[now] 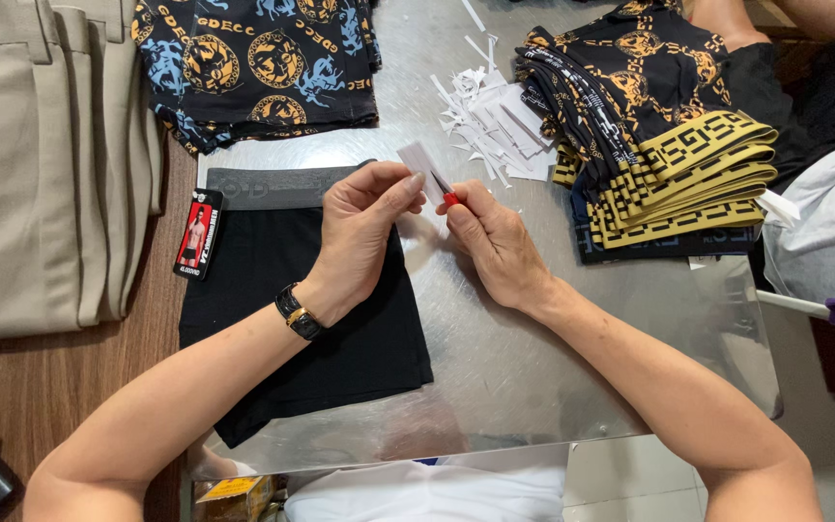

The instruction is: The person attaches paper tags to pairs of boxer briefs using a red hand tagging tool, cutting plastic fasteners with small scissors and pressing the fastener through the waistband. They fold each finished pair, stack it with others, and repeat the process for several pairs.

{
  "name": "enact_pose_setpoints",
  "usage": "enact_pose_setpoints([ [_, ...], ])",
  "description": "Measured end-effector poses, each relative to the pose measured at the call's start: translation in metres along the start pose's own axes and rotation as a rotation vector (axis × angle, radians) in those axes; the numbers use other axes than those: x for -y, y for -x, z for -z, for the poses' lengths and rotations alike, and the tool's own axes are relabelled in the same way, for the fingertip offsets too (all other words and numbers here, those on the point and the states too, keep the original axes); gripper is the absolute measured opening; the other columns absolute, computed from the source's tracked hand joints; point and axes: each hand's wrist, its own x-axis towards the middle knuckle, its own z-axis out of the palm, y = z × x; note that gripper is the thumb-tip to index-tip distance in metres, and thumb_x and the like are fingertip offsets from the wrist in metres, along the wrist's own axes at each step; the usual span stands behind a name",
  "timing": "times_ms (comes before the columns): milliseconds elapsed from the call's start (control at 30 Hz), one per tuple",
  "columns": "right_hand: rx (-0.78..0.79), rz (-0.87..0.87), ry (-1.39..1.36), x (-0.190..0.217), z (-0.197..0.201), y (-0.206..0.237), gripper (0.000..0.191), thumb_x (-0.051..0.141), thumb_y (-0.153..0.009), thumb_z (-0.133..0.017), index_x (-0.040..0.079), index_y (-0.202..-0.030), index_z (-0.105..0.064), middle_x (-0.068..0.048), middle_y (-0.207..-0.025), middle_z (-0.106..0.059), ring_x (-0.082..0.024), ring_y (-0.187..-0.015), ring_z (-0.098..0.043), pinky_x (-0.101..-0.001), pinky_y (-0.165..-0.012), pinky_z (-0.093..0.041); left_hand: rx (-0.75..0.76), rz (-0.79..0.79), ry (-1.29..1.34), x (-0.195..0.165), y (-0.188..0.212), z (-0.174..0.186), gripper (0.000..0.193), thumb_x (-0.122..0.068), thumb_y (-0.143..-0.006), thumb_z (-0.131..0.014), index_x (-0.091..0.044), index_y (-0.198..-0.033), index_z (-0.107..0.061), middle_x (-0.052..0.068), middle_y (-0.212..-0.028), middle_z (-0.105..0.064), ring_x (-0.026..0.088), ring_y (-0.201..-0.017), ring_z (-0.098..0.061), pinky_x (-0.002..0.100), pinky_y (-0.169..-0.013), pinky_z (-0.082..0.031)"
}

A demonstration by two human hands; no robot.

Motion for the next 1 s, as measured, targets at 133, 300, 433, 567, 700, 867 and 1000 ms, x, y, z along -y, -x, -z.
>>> enact_pose_setpoints([
  [133, 0.008, 0.015, -0.004, 0.0013, 0.0004, 0.0009, 0.028, 0.031, -0.114, -0.041, 0.008, -0.118, -0.056, 0.008, -0.068, -0.041, -0.002, -0.058, -0.036, -0.0213, -0.052, -0.033, 0.005, -0.003, -0.044, 0.0010, 0.0010, 0.0006, 0.010, -0.009, -0.096, -0.075, -0.004, -0.105, -0.075, 0.005, -0.094, -0.075, 0.010, -0.087, -0.069, 0.024, -0.083, -0.057],
  [300, 0.010, 0.027, 0.007, 0.0030, 0.0015, 0.0009, 0.029, 0.032, -0.114, -0.041, 0.008, -0.122, -0.055, 0.008, -0.070, -0.042, -0.002, -0.060, -0.037, -0.0212, -0.053, -0.034, -0.002, 0.046, -0.047, 0.0034, 0.0023, 0.0007, 0.010, -0.008, -0.095, -0.076, -0.003, -0.103, -0.076, 0.005, -0.093, -0.076, 0.010, -0.085, -0.070, 0.024, -0.079, -0.057],
  [433, 0.000, 0.034, 0.024, 0.0023, 0.0023, 0.0012, 0.029, 0.032, -0.115, -0.041, 0.008, -0.123, -0.055, 0.008, -0.074, -0.044, -0.002, -0.063, -0.038, -0.0212, -0.055, -0.035, -0.009, 0.044, -0.045, 0.0044, 0.0018, 0.0005, 0.010, -0.008, -0.094, -0.076, -0.004, -0.104, -0.076, 0.005, -0.093, -0.076, 0.010, -0.085, -0.071, 0.023, -0.078, -0.057],
  [567, -0.008, 0.000, 0.034, 0.0008, 0.0022, 0.0011, 0.027, 0.031, -0.115, -0.040, 0.009, -0.120, -0.055, 0.007, -0.074, -0.045, -0.002, -0.061, -0.039, -0.0213, -0.053, -0.035, 0.003, 0.034, -0.060, 0.0050, 0.0013, 0.0003, 0.010, -0.008, -0.095, -0.076, -0.003, -0.104, -0.076, 0.005, -0.093, -0.076, 0.010, -0.085, -0.071, 0.023, -0.078, -0.058],
  [700, -0.006, 0.010, 0.004, 0.0009, 0.0009, 0.0012, 0.027, 0.030, -0.115, -0.041, 0.009, -0.122, -0.055, 0.007, -0.073, -0.044, -0.003, -0.061, -0.037, -0.0218, -0.053, -0.034, 0.023, 0.037, -0.062, 0.0057, 0.0037, 0.0008, 0.010, -0.008, -0.095, -0.075, -0.002, -0.104, -0.077, 0.005, -0.092, -0.076, 0.009, -0.083, -0.070, 0.023, -0.076, -0.057],
  [867, -0.007, -0.003, -0.007, 0.0019, 0.0004, 0.0022, 0.028, 0.031, -0.114, -0.041, 0.009, -0.122, -0.056, 0.008, -0.070, -0.041, -0.003, -0.060, -0.036, -0.0220, -0.052, -0.033, 0.032, 0.048, -0.060, 0.0064, 0.0055, 0.0009, 0.009, -0.008, -0.096, -0.075, -0.002, -0.103, -0.076, 0.004, -0.091, -0.075, 0.008, -0.078, -0.070, 0.022, -0.073, -0.056],
  [1000, 0.007, 0.011, 0.000, 0.0005, 0.0002, 0.0012, 0.028, 0.032, -0.114, -0.040, 0.009, -0.120, -0.056, 0.008, -0.068, -0.041, -0.002, -0.057, -0.037, -0.0219, -0.051, -0.033, 0.054, 0.020, -0.096, 0.0047, 0.0056, 0.0005, 0.008, -0.007, -0.097, -0.074, -0.003, -0.104, -0.076, 0.004, -0.091, -0.075, 0.007, -0.079, -0.069, 0.021, -0.074, -0.056],
])
